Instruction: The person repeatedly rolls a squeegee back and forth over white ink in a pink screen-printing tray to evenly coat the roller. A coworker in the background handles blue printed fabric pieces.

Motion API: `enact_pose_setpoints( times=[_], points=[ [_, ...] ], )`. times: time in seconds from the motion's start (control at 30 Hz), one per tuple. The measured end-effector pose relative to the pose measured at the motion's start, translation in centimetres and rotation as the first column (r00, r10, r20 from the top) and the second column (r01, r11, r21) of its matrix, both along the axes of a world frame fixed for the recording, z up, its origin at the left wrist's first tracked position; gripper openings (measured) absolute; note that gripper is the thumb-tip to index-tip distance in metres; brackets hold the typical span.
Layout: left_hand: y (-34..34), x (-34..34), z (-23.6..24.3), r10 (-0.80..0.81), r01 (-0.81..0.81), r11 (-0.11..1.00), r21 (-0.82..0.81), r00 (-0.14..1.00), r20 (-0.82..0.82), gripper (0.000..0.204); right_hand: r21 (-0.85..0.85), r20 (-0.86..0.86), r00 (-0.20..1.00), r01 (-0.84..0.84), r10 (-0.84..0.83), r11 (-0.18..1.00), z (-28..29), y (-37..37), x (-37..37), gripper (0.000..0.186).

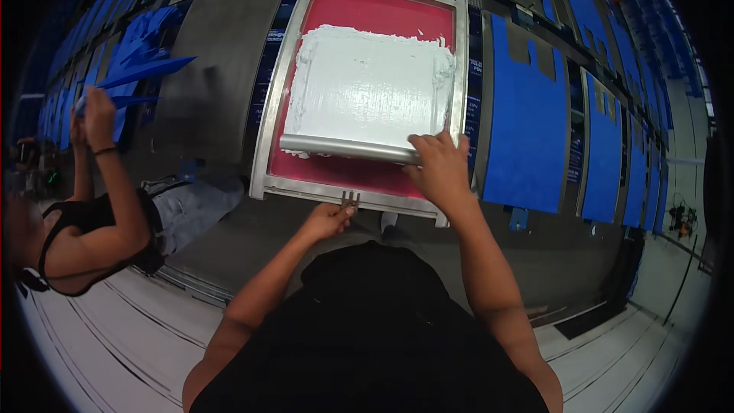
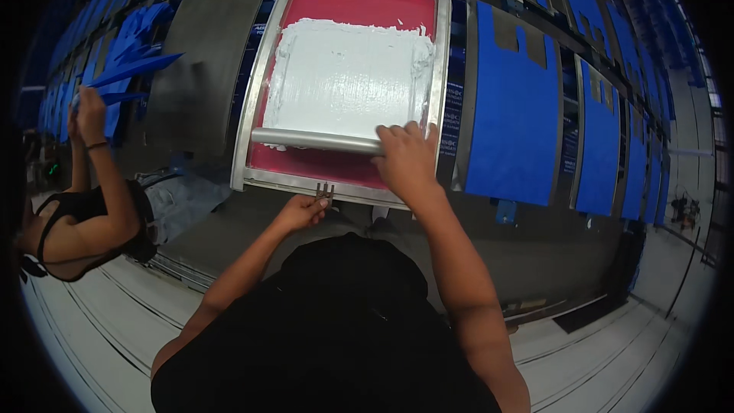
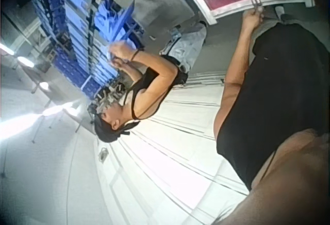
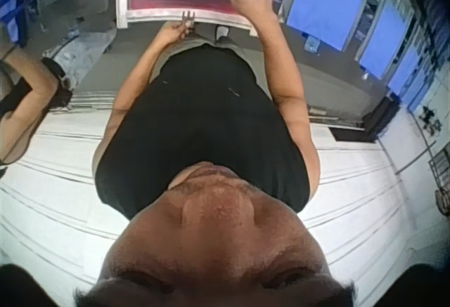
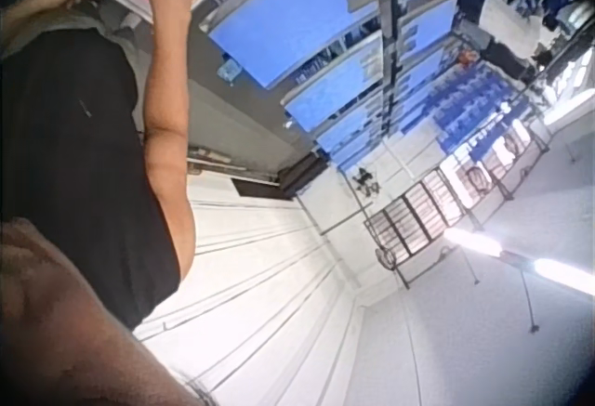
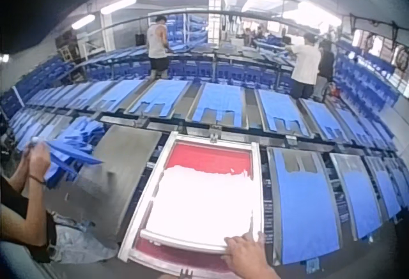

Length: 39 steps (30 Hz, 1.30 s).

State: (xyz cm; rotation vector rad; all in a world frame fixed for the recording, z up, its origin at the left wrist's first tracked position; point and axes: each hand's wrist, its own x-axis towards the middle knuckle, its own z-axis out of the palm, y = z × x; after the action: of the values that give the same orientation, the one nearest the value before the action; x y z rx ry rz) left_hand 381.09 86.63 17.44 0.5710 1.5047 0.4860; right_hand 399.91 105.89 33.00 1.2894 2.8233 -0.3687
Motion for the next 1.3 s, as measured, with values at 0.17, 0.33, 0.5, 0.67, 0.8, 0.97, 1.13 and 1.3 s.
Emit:
enact_pose_setpoints(
  times=[0.17,0.33,0.5,0.67,0.8,0.97,1.13,1.3],
  points=[
    [1.7,-1.0,4.1,-0.371,0.383,0.923,-0.046,0.849,-0.376,0.041,-0.371,-0.206,0.953,0.135,-0.223,0.919,-5.8,4.1,5.6,0.042],
    [6.2,-11.9,5.2,0.506,-0.046,0.817,0.575,0.536,-0.676,0.041,-0.732,-0.433,0.681,0.117,-0.591,0.671,-10.0,8.5,6.9,0.036],
    [7.2,-18.5,-0.3,0.478,-0.262,0.85,0.458,0.749,-0.459,0.052,-0.832,-0.387,0.611,0.093,-0.691,0.547,-10.2,9.4,3.5,0.034],
    [7.2,-13.7,3.0,0.522,-0.279,0.802,0.528,0.758,-0.391,0.052,-0.837,-0.388,0.57,0.111,-0.725,0.535,-8.6,10.2,9.4,0.037],
    [9.4,-2.0,5.6,0.516,-0.35,0.82,0.453,0.795,-0.319,0.05,-0.813,-0.36,0.569,0.199,-0.74,0.548,-2.5,11.2,21.1,0.043],
    [15.7,15.2,2.4,0.433,-0.17,0.798,0.578,0.83,-0.353,0.049,-0.806,-0.375,0.472,0.259,-0.798,0.532,-1.2,14.0,37.6,0.041],
    [19.3,26.6,4.2,0.449,-0.244,0.828,0.505,0.828,-0.336,0.045,-0.816,-0.359,0.487,0.25,-0.796,0.521,-1.9,18.1,48.6,0.039],
    [19.2,29.2,5.1,0.511,-0.295,0.792,0.534,0.799,-0.316,0.045,-0.823,-0.367,0.535,0.195,-0.761,0.533,-3.2,20.8,50.5,0.039]
  ],
)
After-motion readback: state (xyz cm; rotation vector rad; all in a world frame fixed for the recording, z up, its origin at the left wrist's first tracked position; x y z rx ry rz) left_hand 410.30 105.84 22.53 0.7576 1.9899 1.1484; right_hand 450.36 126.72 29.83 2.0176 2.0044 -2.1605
